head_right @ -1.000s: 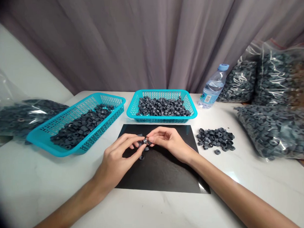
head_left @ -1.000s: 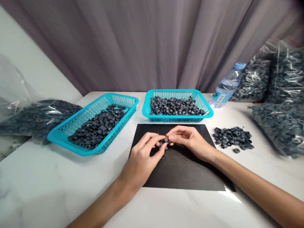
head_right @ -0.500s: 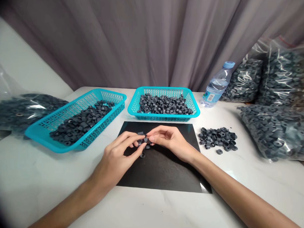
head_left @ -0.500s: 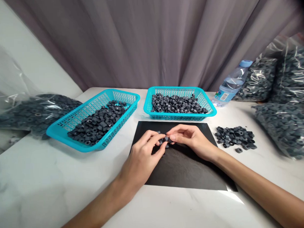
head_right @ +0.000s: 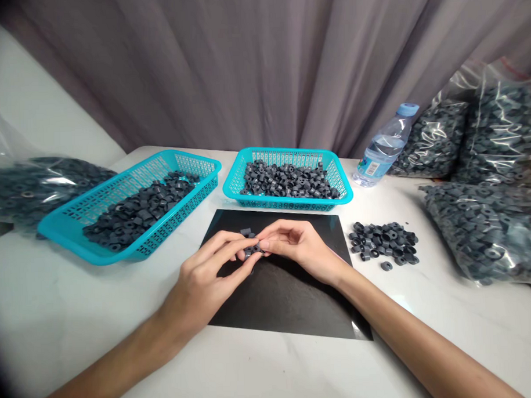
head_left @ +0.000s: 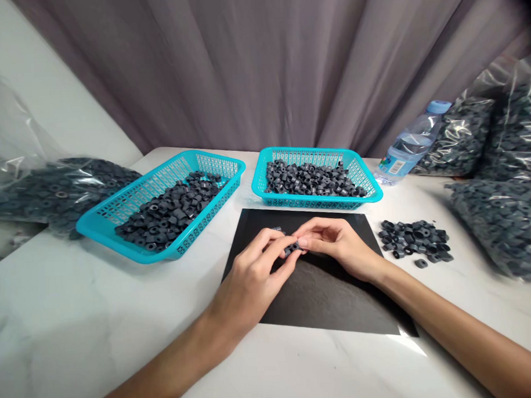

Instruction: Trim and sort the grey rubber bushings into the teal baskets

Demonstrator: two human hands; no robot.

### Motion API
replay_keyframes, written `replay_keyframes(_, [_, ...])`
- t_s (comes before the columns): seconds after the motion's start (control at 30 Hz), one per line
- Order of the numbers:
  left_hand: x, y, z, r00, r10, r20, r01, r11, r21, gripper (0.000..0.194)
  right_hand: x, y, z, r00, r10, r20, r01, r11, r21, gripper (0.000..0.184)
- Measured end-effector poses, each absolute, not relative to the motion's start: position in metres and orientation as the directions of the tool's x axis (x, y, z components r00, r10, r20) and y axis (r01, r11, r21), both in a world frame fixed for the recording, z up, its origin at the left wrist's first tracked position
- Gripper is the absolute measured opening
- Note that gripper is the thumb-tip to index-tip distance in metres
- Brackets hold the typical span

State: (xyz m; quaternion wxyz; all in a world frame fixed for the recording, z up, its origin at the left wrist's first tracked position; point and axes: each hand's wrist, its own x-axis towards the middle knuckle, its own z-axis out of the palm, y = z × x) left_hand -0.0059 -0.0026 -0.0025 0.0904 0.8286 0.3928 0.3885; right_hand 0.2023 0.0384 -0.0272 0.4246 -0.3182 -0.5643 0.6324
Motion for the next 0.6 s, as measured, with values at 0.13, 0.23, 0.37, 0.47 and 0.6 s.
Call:
replay_keyframes(0.13, [-0.004,-0.001,0.0,0.389,0.715,0.581,0.573,-0.681,0.455,0.022,0.202,0.039,-0.026,-0.445,0.893,0.069,-0.183,-0.015,-0.983,0.019])
replay_keyframes(0.23, [-0.004,0.002,0.002,0.329,0.78,0.532,0.551,-0.616,0.563,0.019,0.202,0.039,-0.024,-0.442,0.894,0.072,-0.203,-0.021,-0.979,0.019])
replay_keyframes(0.37, [-0.007,0.012,0.006,0.195,0.948,0.253,0.418,-0.314,0.853,0.011,0.201,0.04,-0.024,-0.416,0.906,0.074,-0.234,-0.028,-0.972,0.02])
replay_keyframes(0.47, [-0.01,0.017,0.012,0.206,0.978,0.007,0.243,-0.058,0.968,0.019,0.2,0.041,-0.026,-0.388,0.919,0.074,-0.27,-0.036,-0.962,0.022])
replay_keyframes(0.6, [-0.013,0.017,0.023,0.249,0.956,-0.158,0.095,0.138,0.986,0.022,0.199,0.042,-0.026,-0.352,0.932,0.084,-0.303,-0.029,-0.953,0.021])
